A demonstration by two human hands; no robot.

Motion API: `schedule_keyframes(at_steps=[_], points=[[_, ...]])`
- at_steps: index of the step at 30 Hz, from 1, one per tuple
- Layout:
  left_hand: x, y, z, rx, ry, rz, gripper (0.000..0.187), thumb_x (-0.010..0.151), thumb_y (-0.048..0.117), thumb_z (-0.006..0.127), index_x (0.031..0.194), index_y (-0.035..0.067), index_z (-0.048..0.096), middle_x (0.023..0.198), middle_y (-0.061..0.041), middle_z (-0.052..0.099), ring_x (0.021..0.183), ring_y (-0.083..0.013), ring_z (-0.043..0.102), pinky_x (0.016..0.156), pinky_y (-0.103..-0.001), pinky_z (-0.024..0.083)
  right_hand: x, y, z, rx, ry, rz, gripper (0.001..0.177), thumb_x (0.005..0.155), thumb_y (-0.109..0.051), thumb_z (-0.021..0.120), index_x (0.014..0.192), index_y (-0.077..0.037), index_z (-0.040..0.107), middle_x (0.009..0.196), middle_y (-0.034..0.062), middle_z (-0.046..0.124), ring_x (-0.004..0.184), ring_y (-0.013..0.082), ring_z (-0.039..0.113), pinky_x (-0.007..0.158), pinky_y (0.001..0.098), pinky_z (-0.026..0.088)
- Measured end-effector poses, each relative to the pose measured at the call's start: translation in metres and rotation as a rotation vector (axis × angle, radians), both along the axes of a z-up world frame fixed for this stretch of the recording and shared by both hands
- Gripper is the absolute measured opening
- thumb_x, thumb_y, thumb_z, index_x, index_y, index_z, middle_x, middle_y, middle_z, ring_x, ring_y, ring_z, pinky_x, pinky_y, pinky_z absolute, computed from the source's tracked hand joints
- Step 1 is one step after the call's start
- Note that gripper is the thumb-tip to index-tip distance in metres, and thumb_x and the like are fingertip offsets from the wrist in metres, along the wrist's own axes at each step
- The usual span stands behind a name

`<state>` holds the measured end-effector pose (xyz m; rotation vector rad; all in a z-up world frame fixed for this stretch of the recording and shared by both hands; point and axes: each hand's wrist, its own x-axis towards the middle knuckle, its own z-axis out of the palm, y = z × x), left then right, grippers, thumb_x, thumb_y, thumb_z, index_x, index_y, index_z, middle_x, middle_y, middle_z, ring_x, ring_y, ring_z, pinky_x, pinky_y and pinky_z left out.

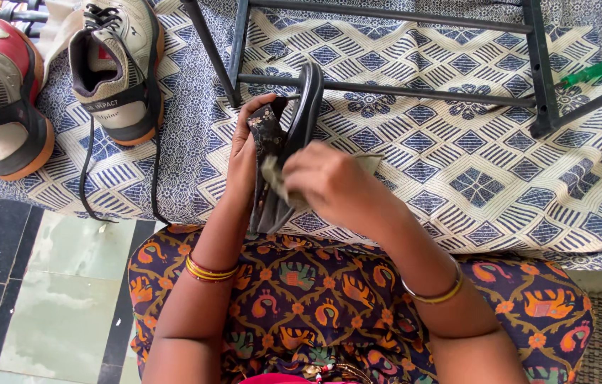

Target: The person ties the laces of a light blue sneaker, then wipes the sneaker with a cloth. The person then wipes a dark-colored slide sandal with the same cloth.

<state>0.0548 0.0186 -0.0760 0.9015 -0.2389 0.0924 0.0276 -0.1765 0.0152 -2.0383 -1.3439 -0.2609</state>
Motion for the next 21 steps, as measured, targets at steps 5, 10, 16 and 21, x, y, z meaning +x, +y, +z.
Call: schedule_keyframes(at_steps=[5,10,16,21], points=[[-0.01,-0.005,0.015,-0.046,0.095,-0.107,0.032,0.109,0.007,0.047,0.14,0.008,0.056,0.106,-0.003,0.065,0.087,-0.0072,0.063,0.079,-0.024,0.055,-0.01,-0.007,0.016,0.043,0.17,0.209,0.02,0.084,0.0,0.077,0.103,-0.007,0.075,0.105,0.007,0.074,0.098,0.0213,0.071,0.087,0.035,0.061],[-0.015,-0.019,0.023,0.153,0.098,-0.073,0.032,0.108,0.011,0.044,0.138,0.007,0.054,0.125,-0.007,0.065,0.107,-0.0129,0.067,0.094,-0.027,0.058,0.006,0.001,0.012,0.409,0.081,-0.289,0.023,0.094,0.003,0.074,0.114,-0.007,0.072,0.111,0.0079,0.072,0.1,0.0202,0.074,0.084,0.0352,0.064],[-0.021,-0.02,0.017,-0.004,0.083,-0.05,0.029,0.11,0.015,0.047,0.137,0.007,0.053,0.124,-0.009,0.062,0.106,-0.0152,0.066,0.091,-0.028,0.058,-0.003,0.004,0.015,0.16,0.059,-0.182,0.02,0.085,0.005,0.073,0.101,-0.006,0.074,0.108,0.0069,0.071,0.101,0.0224,0.071,0.086,0.0342,0.06],[-0.02,-0.013,0.018,-0.101,0.112,-0.012,0.032,0.11,0.021,0.052,0.139,0.009,0.055,0.105,-0.009,0.064,0.087,-0.0119,0.066,0.077,-0.026,0.057,-0.022,0.003,0.025,0.025,0.11,0.21,0.014,0.084,0.004,0.072,0.098,-0.002,0.073,0.107,0.0061,0.071,0.102,0.0237,0.068,0.092,0.036,0.056]])
